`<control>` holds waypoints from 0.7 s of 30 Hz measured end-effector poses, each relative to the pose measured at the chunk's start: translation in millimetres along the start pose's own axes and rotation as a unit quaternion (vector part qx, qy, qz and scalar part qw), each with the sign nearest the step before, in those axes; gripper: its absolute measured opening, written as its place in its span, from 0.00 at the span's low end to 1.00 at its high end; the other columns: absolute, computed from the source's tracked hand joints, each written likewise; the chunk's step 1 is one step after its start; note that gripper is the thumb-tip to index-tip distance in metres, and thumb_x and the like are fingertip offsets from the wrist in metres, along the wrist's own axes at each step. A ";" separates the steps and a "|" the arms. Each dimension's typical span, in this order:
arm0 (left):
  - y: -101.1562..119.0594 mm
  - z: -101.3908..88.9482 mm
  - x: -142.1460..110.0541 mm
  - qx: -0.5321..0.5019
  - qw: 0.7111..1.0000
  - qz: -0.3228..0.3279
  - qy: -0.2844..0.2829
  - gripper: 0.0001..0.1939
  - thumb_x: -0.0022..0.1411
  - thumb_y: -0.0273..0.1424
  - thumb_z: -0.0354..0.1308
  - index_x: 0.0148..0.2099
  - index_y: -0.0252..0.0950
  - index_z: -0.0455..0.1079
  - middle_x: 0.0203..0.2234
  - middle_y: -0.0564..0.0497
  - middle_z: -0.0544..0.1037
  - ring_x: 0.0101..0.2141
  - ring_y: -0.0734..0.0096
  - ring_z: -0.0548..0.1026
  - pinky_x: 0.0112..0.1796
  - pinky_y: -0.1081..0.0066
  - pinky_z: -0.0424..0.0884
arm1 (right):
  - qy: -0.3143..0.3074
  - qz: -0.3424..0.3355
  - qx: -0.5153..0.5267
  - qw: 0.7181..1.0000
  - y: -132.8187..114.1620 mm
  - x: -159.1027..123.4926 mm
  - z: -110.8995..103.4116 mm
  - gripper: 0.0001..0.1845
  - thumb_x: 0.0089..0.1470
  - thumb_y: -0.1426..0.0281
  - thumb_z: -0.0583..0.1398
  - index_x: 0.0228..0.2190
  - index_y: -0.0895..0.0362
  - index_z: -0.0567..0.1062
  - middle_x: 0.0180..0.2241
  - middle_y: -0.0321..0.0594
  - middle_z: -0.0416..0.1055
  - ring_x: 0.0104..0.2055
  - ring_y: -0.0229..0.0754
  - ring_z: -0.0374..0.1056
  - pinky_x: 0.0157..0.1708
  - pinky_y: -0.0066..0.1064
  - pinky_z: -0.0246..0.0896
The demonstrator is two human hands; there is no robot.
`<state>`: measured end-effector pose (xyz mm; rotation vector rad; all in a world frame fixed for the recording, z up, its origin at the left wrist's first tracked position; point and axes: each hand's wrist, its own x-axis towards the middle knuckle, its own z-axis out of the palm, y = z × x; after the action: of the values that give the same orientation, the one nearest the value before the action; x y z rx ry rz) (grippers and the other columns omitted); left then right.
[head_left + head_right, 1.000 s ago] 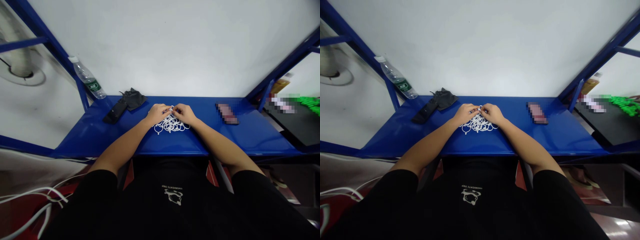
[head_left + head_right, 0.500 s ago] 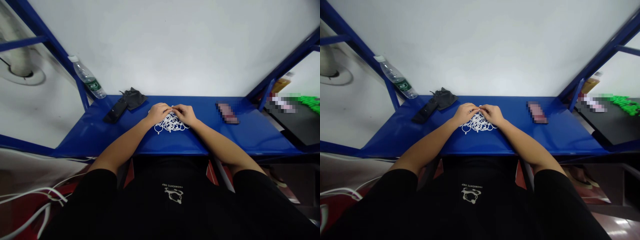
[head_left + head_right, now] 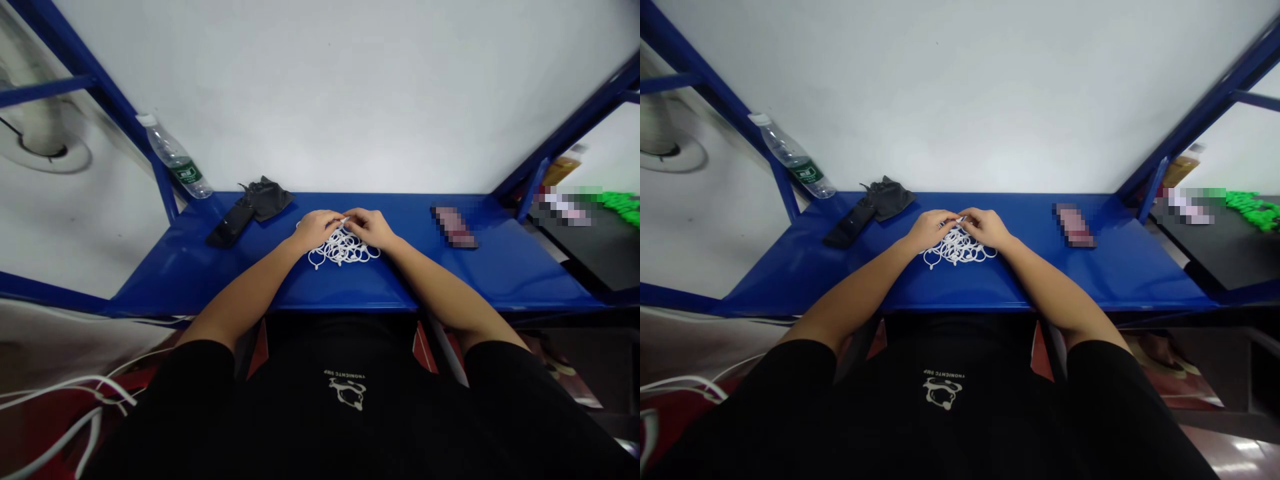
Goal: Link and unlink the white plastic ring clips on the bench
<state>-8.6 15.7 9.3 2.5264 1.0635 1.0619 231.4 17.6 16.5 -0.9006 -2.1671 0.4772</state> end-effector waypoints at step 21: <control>-37.9 20.0 -4.8 0.063 0.992 -0.072 -0.079 0.13 0.75 0.38 0.64 0.56 0.41 0.83 0.59 0.40 0.83 0.60 0.46 0.79 0.63 0.45 0.73 | -0.078 -0.016 -0.112 0.991 39.5 5.0 3.0 0.23 0.68 0.60 0.64 0.60 0.54 0.82 0.56 0.52 0.83 0.56 0.57 0.77 0.62 0.53 0.68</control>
<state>-17.8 41.4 -24.0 2.5327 1.2804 0.7649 244.7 48.1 -5.6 -0.9734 -2.4094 0.3007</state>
